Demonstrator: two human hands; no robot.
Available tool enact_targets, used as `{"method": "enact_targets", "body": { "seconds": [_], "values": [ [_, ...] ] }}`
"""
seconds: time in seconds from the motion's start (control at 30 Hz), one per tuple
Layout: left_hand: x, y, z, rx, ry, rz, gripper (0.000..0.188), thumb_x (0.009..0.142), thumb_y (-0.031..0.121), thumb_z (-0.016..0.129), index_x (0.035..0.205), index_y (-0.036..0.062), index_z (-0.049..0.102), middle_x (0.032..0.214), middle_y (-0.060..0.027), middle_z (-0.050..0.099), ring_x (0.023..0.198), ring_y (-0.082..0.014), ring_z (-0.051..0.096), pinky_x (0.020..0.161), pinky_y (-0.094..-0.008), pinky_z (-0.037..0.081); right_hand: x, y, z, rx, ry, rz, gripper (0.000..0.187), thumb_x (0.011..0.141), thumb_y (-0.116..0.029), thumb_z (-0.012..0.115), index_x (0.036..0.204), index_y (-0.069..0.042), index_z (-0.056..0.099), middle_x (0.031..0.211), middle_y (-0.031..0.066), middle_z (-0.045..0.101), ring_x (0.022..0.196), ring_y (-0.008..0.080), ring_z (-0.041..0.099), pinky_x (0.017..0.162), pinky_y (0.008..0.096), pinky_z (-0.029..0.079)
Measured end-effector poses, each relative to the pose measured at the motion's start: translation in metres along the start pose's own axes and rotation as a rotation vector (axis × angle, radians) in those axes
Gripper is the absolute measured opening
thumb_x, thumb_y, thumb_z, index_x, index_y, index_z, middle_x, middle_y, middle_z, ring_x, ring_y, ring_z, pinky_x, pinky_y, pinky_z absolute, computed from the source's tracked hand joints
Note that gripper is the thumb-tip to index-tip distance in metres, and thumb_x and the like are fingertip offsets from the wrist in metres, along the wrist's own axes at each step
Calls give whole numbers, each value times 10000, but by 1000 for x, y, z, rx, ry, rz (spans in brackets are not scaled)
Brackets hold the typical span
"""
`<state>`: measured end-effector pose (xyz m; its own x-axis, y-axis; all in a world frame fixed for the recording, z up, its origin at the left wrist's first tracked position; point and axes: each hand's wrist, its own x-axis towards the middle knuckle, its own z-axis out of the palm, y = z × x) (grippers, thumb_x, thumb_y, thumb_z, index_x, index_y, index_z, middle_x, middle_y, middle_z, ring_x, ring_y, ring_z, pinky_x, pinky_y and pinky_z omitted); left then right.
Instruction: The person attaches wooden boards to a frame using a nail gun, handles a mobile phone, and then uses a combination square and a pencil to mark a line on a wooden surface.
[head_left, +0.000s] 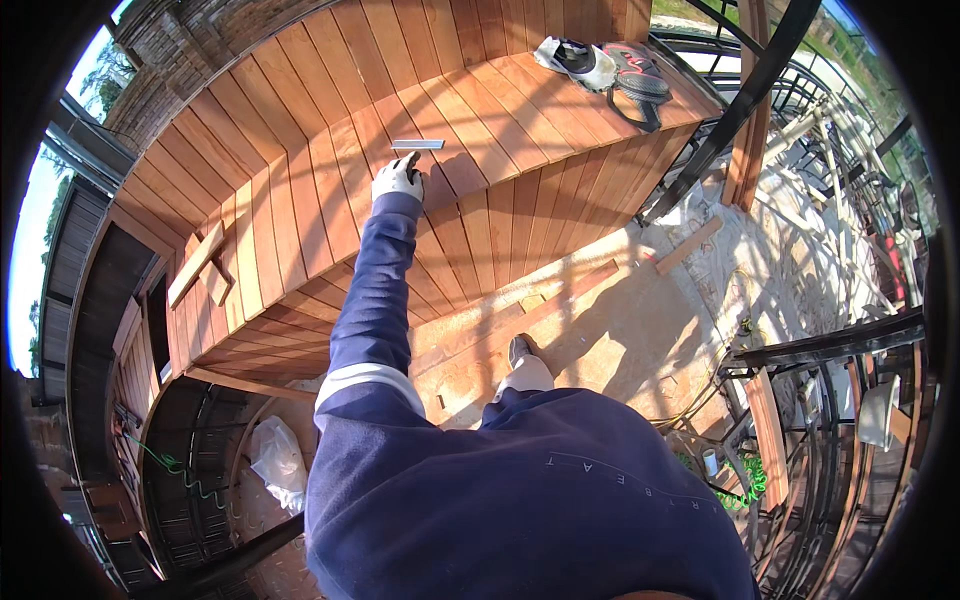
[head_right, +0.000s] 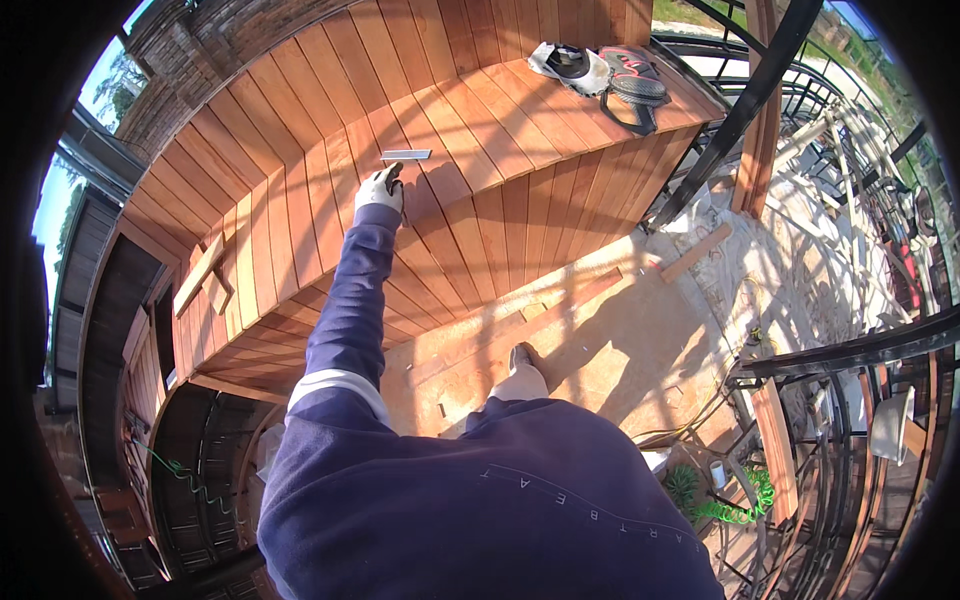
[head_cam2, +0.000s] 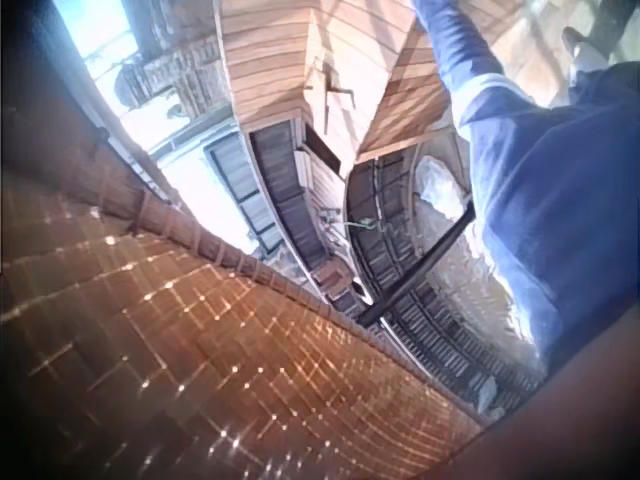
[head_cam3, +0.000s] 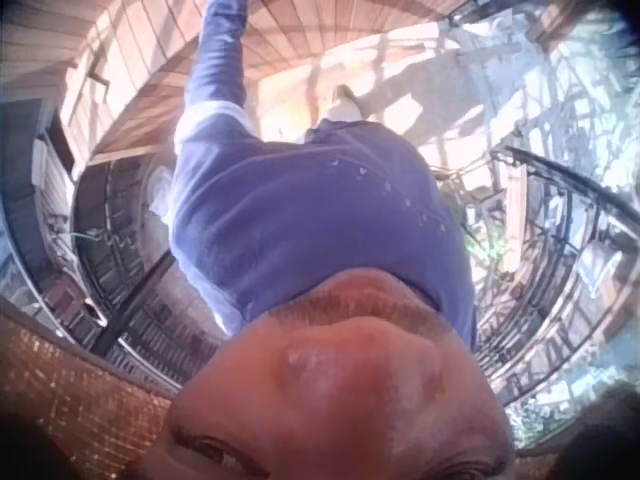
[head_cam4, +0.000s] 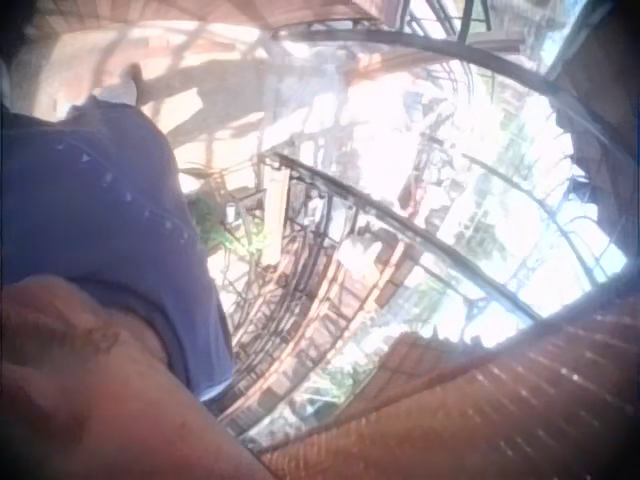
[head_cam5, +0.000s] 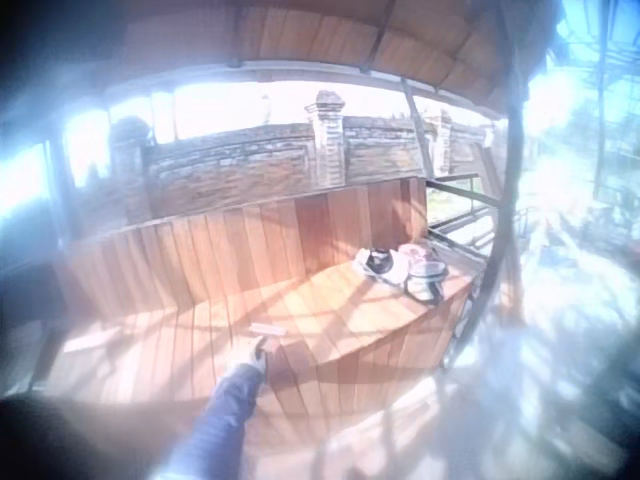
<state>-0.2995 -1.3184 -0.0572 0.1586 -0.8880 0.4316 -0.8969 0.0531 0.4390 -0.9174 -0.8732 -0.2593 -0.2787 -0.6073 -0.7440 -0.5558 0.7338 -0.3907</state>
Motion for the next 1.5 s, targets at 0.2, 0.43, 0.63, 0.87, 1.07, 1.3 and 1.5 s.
{"method": "enact_targets", "body": {
  "seconds": [0.2, 0.43, 0.63, 0.87, 1.07, 1.3, 1.5],
  "values": [
    [116, -47, 37, 477, -389, 123, 480, 819, 203, 602, 1292, 288, 581, 1375, 17, 532, 1304, -260, 449, 1073, -446, 381, 49, -85, -56, 177, 68, 78, 230, 883, -234, 564, 964, -70, 704, 890, 105, 710, 800, 225, 685, 727, 322, 542],
    [129, -53, 28, 378, -495, 223, 341, 798, 262, 664, 1133, 200, 666, 1182, -78, 620, 1128, -293, 562, 973, -425, 451, 109, -181, -108, 172, 35, 68, 230, 875, -234, 572, 978, -72, 698, 920, 112, 706, 820, 227, 684, 740, 319, 542],
    [115, -46, 27, 317, -349, 142, 227, 844, 280, 642, 1036, 166, 680, 1039, -78, 674, 1009, -283, 626, 883, -412, 485, 180, -259, -140, 151, -49, -18, 232, 868, -234, 578, 990, -73, 693, 946, 117, 703, 837, 229, 683, 751, 317, 542],
    [119, -11, 15, 251, -422, -93, 213, 884, 287, 585, 1029, 162, 678, 937, -112, 698, 894, -326, 656, 793, -427, 514, 267, -328, -172, 126, -188, -78, 238, 860, -234, 586, 1004, -74, 688, 976, 123, 699, 857, 232, 682, 764, 314, 542],
    [124, 3, 7, 227, -441, -372, 190, 857, 273, 602, 973, 142, 678, 934, -130, 690, 901, -343, 649, 780, -432, 511, 342, -388, -202, -12, -357, -121, 244, 854, -234, 593, 1016, -75, 683, 1001, 129, 695, 874, 234, 682, 776, 311, 542],
    [124, 17, 6, 87, -193, -468, 178, 837, 229, 632, 945, 103, 697, 858, -122, 680, 802, -310, 652, 720, -380, 514, 401, -445, -215, -781, -391, -554, 255, 873, -249, 566, 988, -54, 683, 1030, 161, 687, 957, 242, 659, 874, 357, 506],
    [70, -10, 10, -348, 143, -666, 114, 886, 167, 616, 898, 86, 696, 809, -100, 699, 694, -249, 668, 663, -347, 541, 411, -514, -175, -800, -541, -587, 246, 891, -211, 529, 984, -39, 679, 1006, 164, 687, 943, 264, 657, 859, 365, 507]
  ]
}}
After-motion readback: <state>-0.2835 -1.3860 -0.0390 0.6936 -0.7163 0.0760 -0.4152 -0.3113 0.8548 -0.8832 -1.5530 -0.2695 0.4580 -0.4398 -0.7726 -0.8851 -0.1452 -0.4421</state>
